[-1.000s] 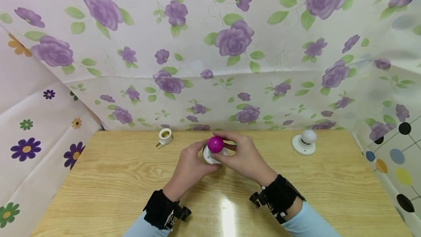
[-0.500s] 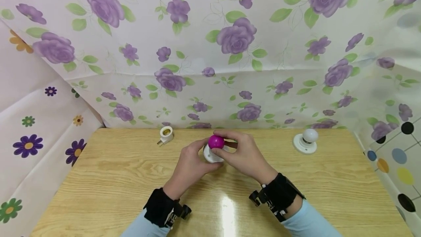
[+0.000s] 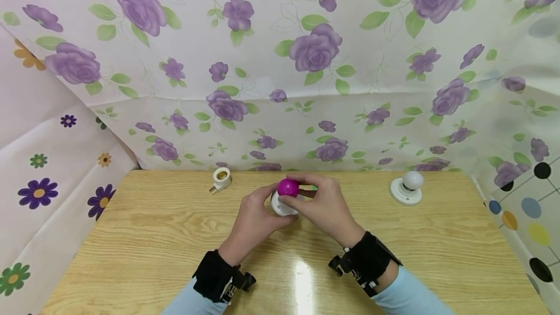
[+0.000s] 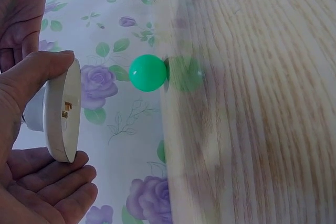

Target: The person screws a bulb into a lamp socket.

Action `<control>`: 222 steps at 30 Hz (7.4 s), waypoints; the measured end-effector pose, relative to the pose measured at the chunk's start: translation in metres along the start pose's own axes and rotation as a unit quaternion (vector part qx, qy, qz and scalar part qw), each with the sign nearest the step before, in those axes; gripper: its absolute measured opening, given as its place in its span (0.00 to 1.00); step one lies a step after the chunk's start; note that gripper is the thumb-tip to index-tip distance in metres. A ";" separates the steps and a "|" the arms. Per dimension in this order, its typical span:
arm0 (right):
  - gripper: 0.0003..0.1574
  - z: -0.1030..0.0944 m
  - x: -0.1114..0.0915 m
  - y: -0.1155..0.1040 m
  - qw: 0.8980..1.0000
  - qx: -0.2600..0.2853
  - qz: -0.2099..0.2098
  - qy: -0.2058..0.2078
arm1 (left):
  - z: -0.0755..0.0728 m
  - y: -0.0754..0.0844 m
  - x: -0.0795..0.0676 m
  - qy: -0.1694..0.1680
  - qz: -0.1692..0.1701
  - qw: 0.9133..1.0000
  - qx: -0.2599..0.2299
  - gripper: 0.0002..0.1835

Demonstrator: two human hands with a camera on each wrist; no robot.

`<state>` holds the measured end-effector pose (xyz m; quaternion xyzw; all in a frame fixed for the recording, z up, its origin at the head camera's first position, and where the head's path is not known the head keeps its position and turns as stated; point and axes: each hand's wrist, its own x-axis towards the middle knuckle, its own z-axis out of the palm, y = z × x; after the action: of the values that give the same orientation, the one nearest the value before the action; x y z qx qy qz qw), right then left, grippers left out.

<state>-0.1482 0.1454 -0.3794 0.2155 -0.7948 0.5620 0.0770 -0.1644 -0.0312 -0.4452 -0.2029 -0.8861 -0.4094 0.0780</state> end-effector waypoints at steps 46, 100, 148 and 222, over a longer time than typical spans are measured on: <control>0.25 0.001 -0.003 0.002 0.999 0.044 0.016 0.003 | -0.001 -0.001 0.001 0.002 -0.002 1.000 -0.001 0.36; 0.28 -0.009 -0.004 0.009 0.999 0.015 -0.024 -0.016 | -0.003 -0.001 0.001 -0.002 0.013 1.000 -0.007 0.36; 0.28 -0.005 -0.005 0.003 1.000 0.002 -0.018 0.004 | -0.001 0.000 0.003 -0.020 0.011 1.000 -0.003 0.36; 0.31 -0.013 -0.001 0.027 0.995 0.002 -0.038 -0.089 | 0.001 0.000 0.003 -0.028 0.005 1.000 -0.010 0.36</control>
<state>-0.1606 0.1652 -0.3986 0.2954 -0.7887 0.5385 0.0269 -0.1671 -0.0298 -0.4453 -0.2193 -0.8827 -0.4122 0.0531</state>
